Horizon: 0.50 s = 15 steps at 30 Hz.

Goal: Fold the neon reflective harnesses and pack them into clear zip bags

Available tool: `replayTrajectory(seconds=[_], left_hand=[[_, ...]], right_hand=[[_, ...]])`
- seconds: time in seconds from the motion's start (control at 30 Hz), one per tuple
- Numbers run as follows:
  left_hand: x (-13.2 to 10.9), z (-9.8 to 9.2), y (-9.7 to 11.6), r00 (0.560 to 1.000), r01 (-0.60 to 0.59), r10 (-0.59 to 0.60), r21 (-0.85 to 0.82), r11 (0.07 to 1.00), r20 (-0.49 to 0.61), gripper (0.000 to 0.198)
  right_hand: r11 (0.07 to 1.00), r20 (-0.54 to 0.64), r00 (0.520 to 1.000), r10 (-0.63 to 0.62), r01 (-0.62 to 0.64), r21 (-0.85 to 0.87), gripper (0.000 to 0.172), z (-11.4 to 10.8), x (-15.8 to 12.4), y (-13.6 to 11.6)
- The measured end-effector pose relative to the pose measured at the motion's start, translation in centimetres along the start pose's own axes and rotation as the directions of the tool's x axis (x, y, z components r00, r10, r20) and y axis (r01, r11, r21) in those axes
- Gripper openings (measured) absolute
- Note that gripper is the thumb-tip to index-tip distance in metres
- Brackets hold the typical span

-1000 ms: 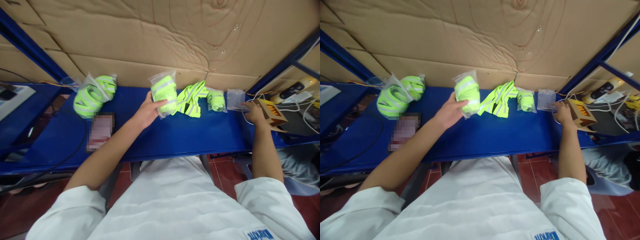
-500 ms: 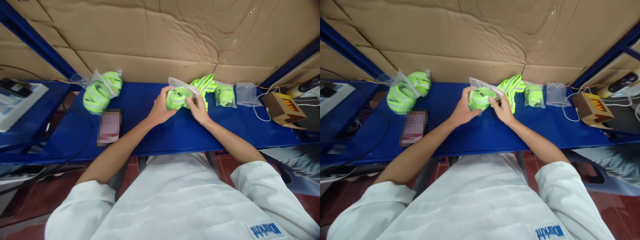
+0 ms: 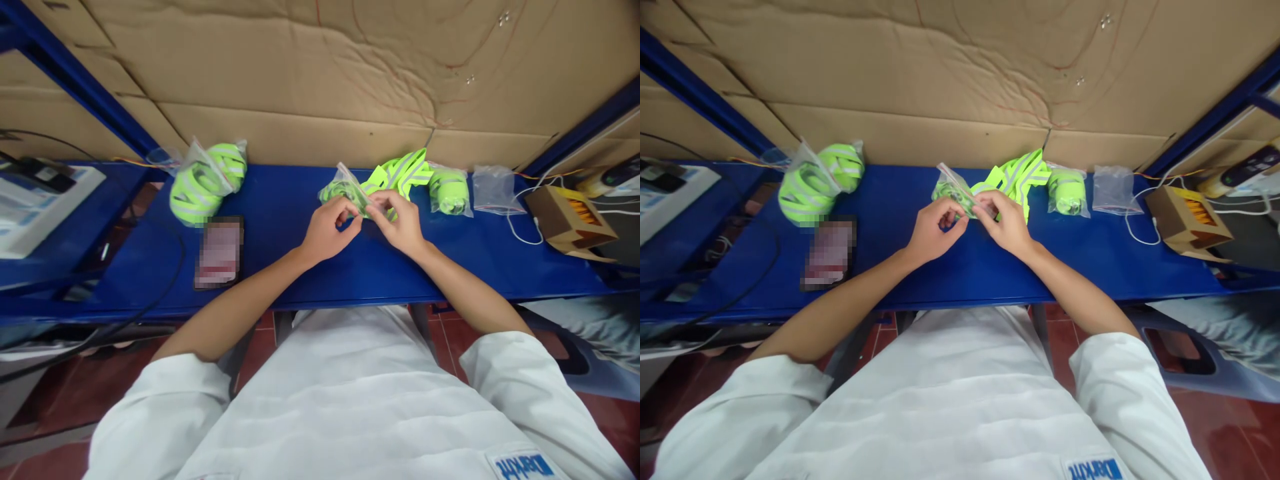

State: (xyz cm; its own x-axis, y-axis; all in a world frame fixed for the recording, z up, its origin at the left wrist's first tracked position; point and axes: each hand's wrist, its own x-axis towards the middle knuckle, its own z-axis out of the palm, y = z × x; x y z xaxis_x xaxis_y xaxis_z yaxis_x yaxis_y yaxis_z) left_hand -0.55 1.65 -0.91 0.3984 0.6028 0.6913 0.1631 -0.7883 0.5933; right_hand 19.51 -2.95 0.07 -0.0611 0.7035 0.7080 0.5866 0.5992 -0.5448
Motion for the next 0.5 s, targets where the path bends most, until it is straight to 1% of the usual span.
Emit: replayTrajectory(seconds=[0.07,0.13,0.2,0.27,0.3,0.33,0.4,0.43,0.5], left_hand=[[-0.2,0.1,0.9,0.998,0.049,-0.046,-0.073,0.996,0.041,0.011],[-0.2,0.1,1.3,0.990,0.132,-0.124,-0.134,0.982,0.067,0.022],[0.0,0.0,1.3,0.976,0.216,-0.204,-0.187,0.958,0.083,0.033],[0.4,-0.4,1.1,0.956,0.283,-0.256,-0.227,0.932,0.139,0.040],[0.6,-0.6,1.0,0.946,0.306,-0.267,-0.238,0.922,0.183,0.042],[0.8,-0.9,1.0,0.936,0.322,-0.269,-0.243,0.915,0.228,0.041],[1.1,-1.3,1.1,0.923,0.326,-0.256,-0.227,0.918,0.288,0.037],[1.1,-1.6,1.2,0.926,0.304,-0.238,-0.206,0.930,0.293,0.034],[0.9,-1.9,1.8,0.946,0.214,-0.170,-0.142,0.966,0.275,0.026]], right_hand=[[0.992,0.051,0.995,0.083,-0.087,0.093,0.038,0.0,-0.1,-0.3],[0.952,0.121,0.976,0.179,-0.203,0.231,0.046,0.2,0.0,-0.6],[0.853,0.229,0.932,0.281,-0.352,0.386,0.053,0.6,0.0,-0.5],[0.718,0.327,0.872,0.365,-0.487,0.497,0.056,1.0,0.0,-0.2],[0.665,0.356,0.848,0.393,-0.530,0.526,0.056,1.2,0.0,0.0],[0.632,0.369,0.833,0.413,-0.554,0.543,0.055,1.3,0.0,0.1],[0.603,0.375,0.821,0.430,-0.571,0.558,0.053,1.3,0.0,0.3],[0.594,0.382,0.818,0.430,-0.575,0.563,0.051,1.1,0.1,0.2],[0.575,0.416,0.811,0.411,-0.585,0.572,0.048,0.6,0.2,-0.2]])
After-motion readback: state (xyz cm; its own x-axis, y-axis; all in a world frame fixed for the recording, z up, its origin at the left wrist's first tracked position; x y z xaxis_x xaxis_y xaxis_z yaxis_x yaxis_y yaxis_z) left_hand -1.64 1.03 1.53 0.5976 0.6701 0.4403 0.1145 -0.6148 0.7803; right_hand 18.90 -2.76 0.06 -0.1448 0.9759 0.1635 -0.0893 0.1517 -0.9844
